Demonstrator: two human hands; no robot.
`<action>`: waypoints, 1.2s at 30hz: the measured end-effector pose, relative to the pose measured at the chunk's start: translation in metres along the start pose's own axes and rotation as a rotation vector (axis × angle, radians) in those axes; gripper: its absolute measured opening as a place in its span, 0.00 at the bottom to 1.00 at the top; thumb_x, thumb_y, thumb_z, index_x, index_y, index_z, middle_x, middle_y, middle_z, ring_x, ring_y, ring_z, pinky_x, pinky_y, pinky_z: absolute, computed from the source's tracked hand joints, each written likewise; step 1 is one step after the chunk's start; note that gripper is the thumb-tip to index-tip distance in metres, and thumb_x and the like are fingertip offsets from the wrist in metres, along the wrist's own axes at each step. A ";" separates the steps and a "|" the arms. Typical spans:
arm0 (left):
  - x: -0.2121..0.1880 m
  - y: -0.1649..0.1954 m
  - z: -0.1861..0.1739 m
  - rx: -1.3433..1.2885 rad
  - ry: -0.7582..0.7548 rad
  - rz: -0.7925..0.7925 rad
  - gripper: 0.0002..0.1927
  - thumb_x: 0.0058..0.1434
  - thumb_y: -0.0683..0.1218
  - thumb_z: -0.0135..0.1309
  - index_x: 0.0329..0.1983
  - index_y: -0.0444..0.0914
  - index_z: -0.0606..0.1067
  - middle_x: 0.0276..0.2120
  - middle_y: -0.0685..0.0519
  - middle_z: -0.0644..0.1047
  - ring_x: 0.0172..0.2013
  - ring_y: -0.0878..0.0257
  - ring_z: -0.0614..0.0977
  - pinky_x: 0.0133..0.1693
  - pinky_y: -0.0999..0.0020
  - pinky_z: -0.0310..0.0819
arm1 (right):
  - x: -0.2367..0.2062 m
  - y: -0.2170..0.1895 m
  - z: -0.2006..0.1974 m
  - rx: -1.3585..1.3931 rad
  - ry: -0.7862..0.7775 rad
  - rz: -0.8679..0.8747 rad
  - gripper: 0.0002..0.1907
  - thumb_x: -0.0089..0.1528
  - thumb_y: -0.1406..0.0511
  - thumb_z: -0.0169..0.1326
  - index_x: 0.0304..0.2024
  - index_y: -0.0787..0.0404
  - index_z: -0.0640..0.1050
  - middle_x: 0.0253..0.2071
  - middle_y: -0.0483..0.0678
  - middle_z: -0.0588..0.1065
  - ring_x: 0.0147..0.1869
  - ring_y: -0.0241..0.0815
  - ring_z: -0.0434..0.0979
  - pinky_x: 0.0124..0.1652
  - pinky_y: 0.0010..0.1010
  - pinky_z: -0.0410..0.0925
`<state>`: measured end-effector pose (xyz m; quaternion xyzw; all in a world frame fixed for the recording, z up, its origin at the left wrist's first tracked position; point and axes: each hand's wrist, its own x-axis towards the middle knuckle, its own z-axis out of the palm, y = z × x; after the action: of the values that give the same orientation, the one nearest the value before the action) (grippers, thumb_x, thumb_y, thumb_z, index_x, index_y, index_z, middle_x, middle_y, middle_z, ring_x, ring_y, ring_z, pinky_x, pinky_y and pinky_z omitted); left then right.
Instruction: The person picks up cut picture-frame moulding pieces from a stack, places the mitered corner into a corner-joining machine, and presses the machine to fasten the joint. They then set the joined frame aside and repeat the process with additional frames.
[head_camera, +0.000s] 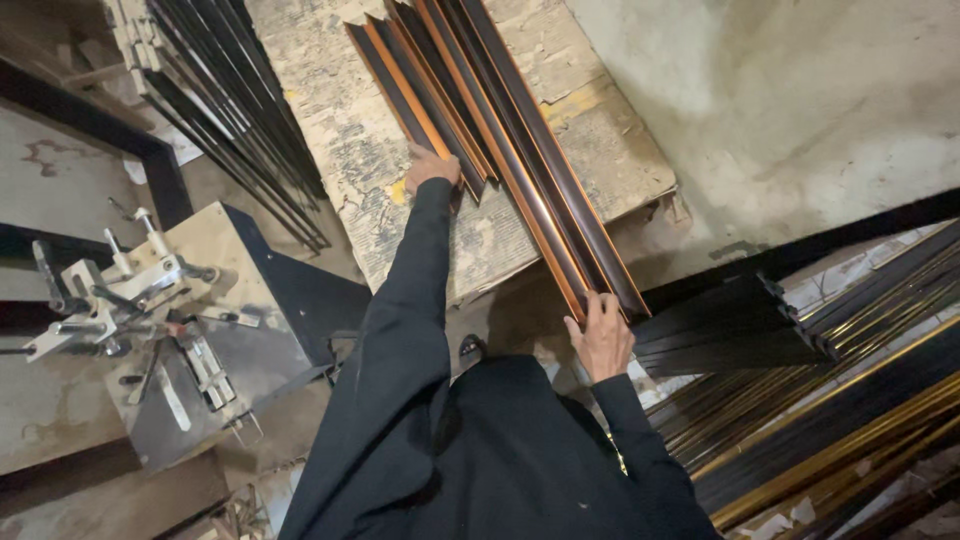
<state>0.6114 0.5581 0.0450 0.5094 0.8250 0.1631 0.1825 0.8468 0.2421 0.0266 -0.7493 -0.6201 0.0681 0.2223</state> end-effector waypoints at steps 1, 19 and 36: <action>0.002 0.002 0.001 0.019 -0.030 -0.013 0.53 0.55 0.62 0.56 0.72 0.26 0.51 0.47 0.36 0.81 0.48 0.44 0.84 0.51 0.54 0.76 | 0.001 -0.001 0.001 -0.003 -0.014 -0.029 0.26 0.58 0.58 0.65 0.56 0.59 0.74 0.49 0.54 0.71 0.46 0.59 0.79 0.39 0.50 0.71; 0.004 0.006 -0.019 0.194 -0.281 -0.005 0.72 0.51 0.73 0.61 0.76 0.25 0.35 0.59 0.37 0.75 0.57 0.49 0.80 0.57 0.59 0.73 | -0.001 0.076 0.030 1.841 -1.113 0.449 0.37 0.60 0.70 0.59 0.71 0.66 0.64 0.42 0.58 0.77 0.40 0.48 0.81 0.38 0.39 0.74; 0.006 -0.026 -0.016 0.185 -0.239 0.172 0.57 0.54 0.60 0.62 0.78 0.39 0.42 0.65 0.31 0.62 0.63 0.40 0.70 0.60 0.51 0.68 | -0.017 0.106 0.054 1.049 -0.774 0.487 0.40 0.54 0.72 0.60 0.69 0.48 0.66 0.35 0.48 0.72 0.25 0.38 0.67 0.23 0.32 0.63</action>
<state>0.5809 0.5513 0.0463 0.6086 0.7622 0.0396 0.2171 0.9184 0.2251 -0.0685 -0.5826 -0.3544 0.6687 0.2964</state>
